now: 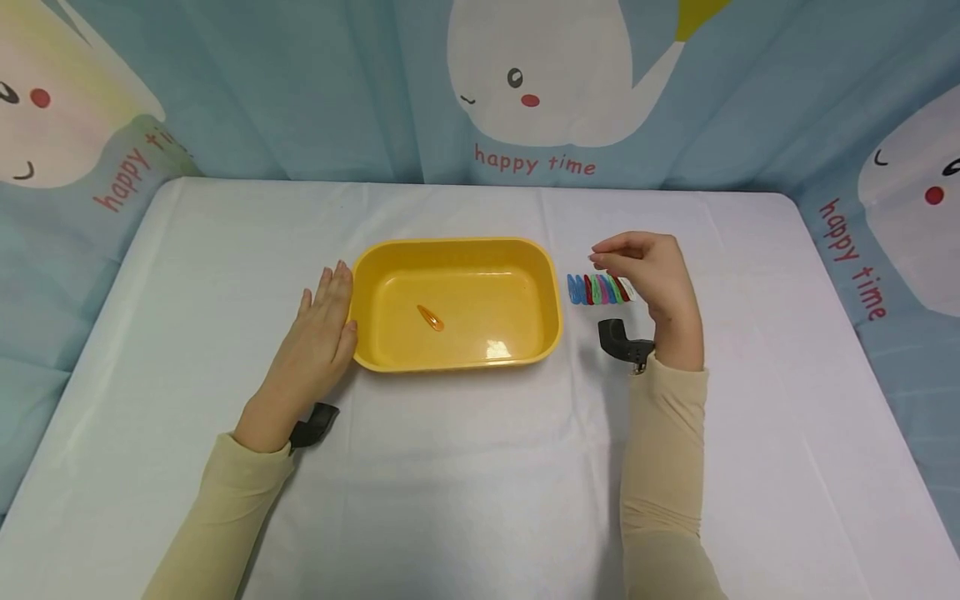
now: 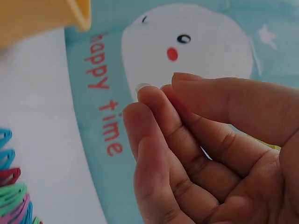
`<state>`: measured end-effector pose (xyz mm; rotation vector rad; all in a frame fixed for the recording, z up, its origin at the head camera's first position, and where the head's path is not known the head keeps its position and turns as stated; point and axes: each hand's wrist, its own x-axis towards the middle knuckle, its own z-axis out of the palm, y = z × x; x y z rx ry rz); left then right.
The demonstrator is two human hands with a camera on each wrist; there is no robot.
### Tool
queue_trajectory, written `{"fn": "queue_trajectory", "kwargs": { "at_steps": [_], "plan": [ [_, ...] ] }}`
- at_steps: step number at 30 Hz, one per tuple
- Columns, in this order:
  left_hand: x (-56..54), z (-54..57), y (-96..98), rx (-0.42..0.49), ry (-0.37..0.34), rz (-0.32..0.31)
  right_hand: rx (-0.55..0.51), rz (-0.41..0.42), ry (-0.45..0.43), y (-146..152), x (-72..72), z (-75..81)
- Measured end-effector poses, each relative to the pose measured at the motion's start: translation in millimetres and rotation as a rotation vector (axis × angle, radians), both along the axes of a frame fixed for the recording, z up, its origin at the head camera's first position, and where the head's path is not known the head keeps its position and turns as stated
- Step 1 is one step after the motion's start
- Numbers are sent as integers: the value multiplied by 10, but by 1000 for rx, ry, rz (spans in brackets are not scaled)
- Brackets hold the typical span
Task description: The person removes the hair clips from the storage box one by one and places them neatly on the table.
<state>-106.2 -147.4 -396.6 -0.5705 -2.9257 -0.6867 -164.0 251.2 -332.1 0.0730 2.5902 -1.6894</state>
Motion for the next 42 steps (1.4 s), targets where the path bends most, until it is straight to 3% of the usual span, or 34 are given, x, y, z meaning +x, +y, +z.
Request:
{"fn": "queue_trajectory", "kwargs": {
  "at_steps": [16, 27, 34, 42],
  "plan": [
    [18, -11, -12, 4, -8, 7, 33, 83, -24, -302, 77, 78],
    [4, 0, -13, -2, -2, 3, 66, 166, -42, -596, 46, 165],
    [4, 5, -21, -4, 1, 2, 74, 245, -75, -811, -10, 189],
    [11, 11, -15, 1, -1, -5, 68, 397, -61, -1031, -118, 155]
  ]
}}
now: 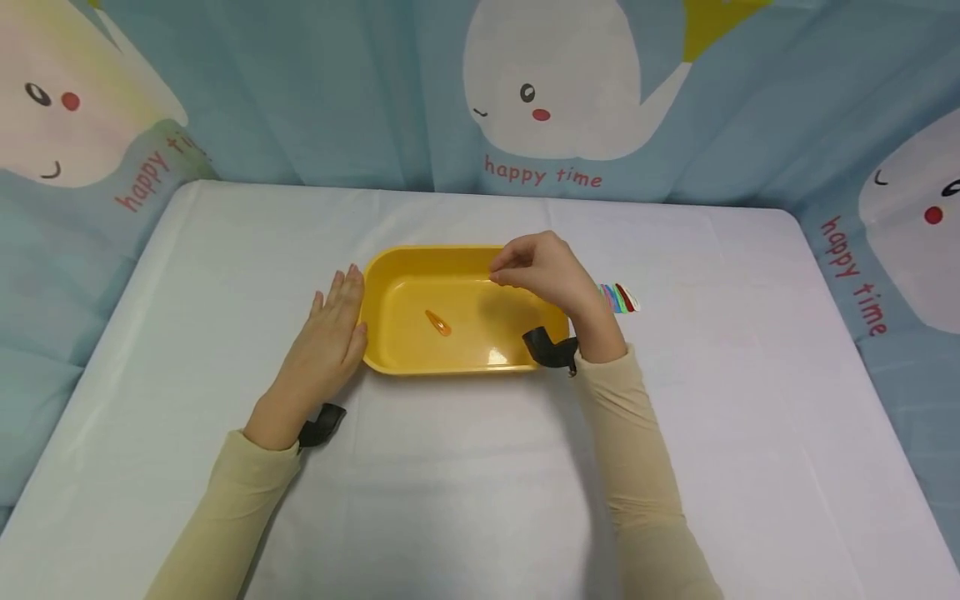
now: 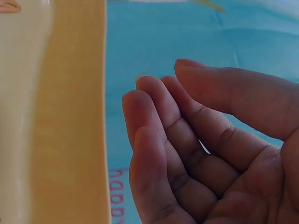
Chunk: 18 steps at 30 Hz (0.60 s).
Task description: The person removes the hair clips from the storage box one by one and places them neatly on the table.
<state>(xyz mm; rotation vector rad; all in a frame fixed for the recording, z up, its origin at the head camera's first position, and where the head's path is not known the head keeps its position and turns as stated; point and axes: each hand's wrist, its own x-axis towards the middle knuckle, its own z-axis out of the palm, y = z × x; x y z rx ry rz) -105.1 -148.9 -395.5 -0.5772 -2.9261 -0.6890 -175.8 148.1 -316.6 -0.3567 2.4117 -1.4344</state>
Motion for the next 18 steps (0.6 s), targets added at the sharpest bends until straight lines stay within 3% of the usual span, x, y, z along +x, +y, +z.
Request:
{"fn": "queue_trajectory", "kwargs": {
  "at_steps": [12, 18],
  "plan": [
    [-11, -12, 0, -12, -10, 0, 28, 149, -53, -298, -136, -96],
    [-4, -7, -3, -18, -15, 5, 59, 179, -103, -418, -186, -151]
  ]
}}
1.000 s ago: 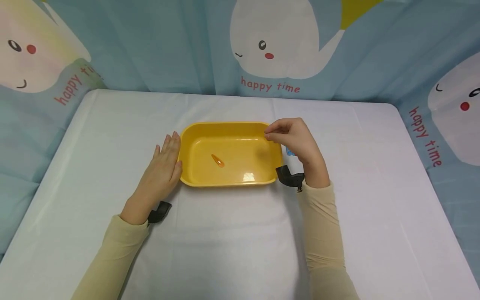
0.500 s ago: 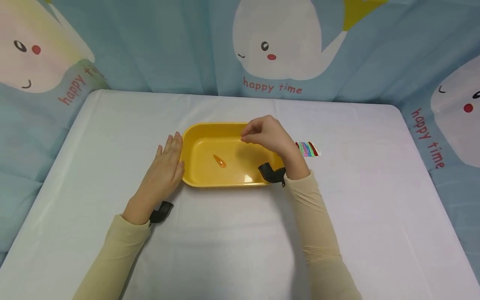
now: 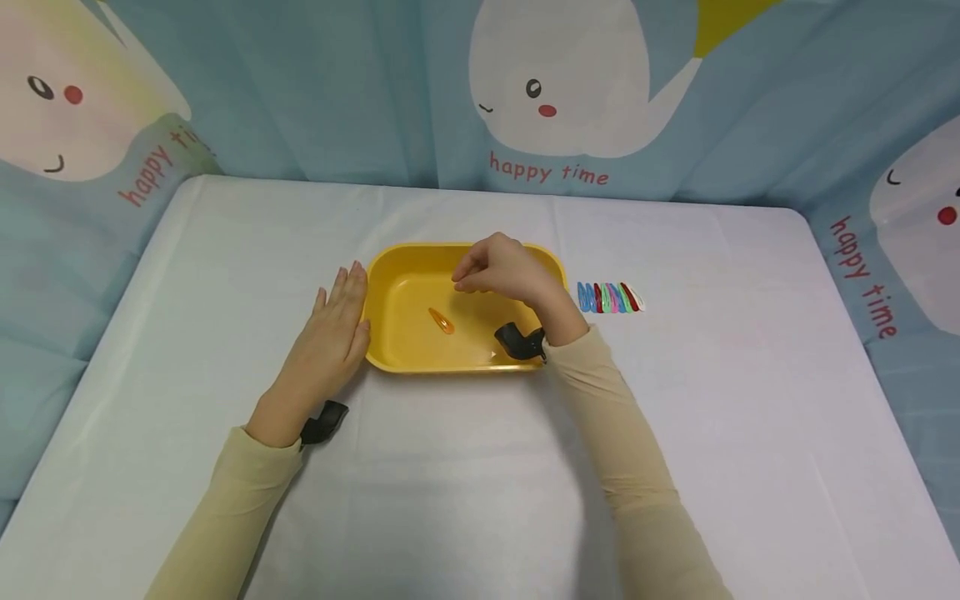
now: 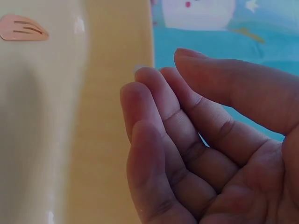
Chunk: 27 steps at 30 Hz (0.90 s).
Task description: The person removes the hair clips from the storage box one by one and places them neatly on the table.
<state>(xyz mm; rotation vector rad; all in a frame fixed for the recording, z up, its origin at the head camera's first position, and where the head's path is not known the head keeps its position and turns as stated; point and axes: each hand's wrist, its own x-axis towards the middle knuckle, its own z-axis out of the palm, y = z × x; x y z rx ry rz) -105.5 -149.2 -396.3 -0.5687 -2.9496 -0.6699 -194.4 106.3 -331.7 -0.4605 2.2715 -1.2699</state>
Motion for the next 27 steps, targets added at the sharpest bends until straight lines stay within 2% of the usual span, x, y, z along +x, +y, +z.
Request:
{"fn": "queue_trajectory", "kwargs": {
  "at_steps": [11, 16, 20, 27],
  "plan": [
    [-4, 11, -6, 6, 2, 0, 68, 82, -46, -193, -133, -154],
    [-5, 18, -4, 0, -3, -1, 36, 127, -137, -267, -214, -267],
    [-7, 15, -3, -1, -5, -1, 41, 124, -190, -295, -245, -334],
    [-6, 10, -1, 11, -3, 4, 102, 136, -173, -314, -253, -402]
  ]
}}
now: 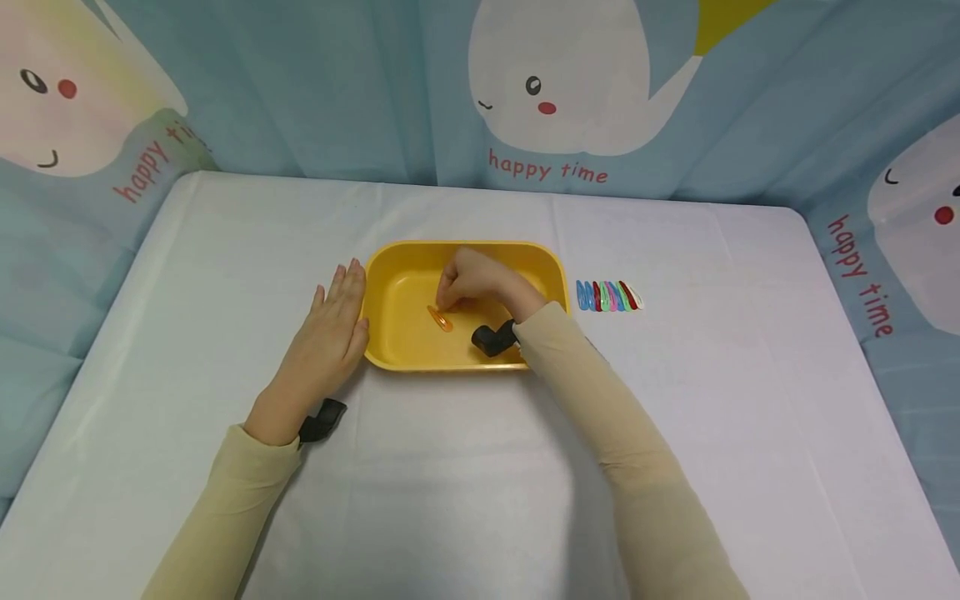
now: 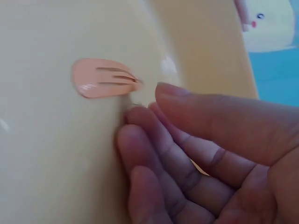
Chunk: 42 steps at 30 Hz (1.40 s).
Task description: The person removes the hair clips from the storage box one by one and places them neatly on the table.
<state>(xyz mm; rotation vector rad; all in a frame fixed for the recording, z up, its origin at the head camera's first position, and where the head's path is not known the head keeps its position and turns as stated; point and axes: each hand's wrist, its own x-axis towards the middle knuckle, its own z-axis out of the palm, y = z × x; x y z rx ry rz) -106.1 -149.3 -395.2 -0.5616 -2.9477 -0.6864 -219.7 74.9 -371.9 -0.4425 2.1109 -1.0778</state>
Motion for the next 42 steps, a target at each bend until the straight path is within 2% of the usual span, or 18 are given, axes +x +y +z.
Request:
{"fn": "queue_trajectory", "kwargs": {
  "at_steps": [3, 8, 11, 16, 21, 23, 31, 36, 42],
  "plan": [
    [8, 5, -7, -3, -1, 1, 74, 40, 62, -41, 4, -13],
    [57, 5, -24, -12, -22, 2, 283, 179, 255, -154, 52, -30],
    [68, 6, -31, -10, -14, 2, 331, 240, 306, -198, 72, -30],
    [61, 8, -35, -7, 4, 1, 248, 257, 230, -185, 80, -6],
    [50, 17, -27, -3, 7, -1, 89, 147, 14, -104, 74, -4],
    [46, 20, -23, -3, 11, -2, 56, 95, -50, -75, 68, -5],
    [48, 14, -46, 2, 13, 6, 16, 54, -92, -68, 30, 2],
    [33, 3, -62, -3, 9, 15, -19, 75, -54, -69, 41, 57],
    [25, -13, -3, 11, -7, -2, -46, 60, -8, 67, 143, 159]
  ]
}}
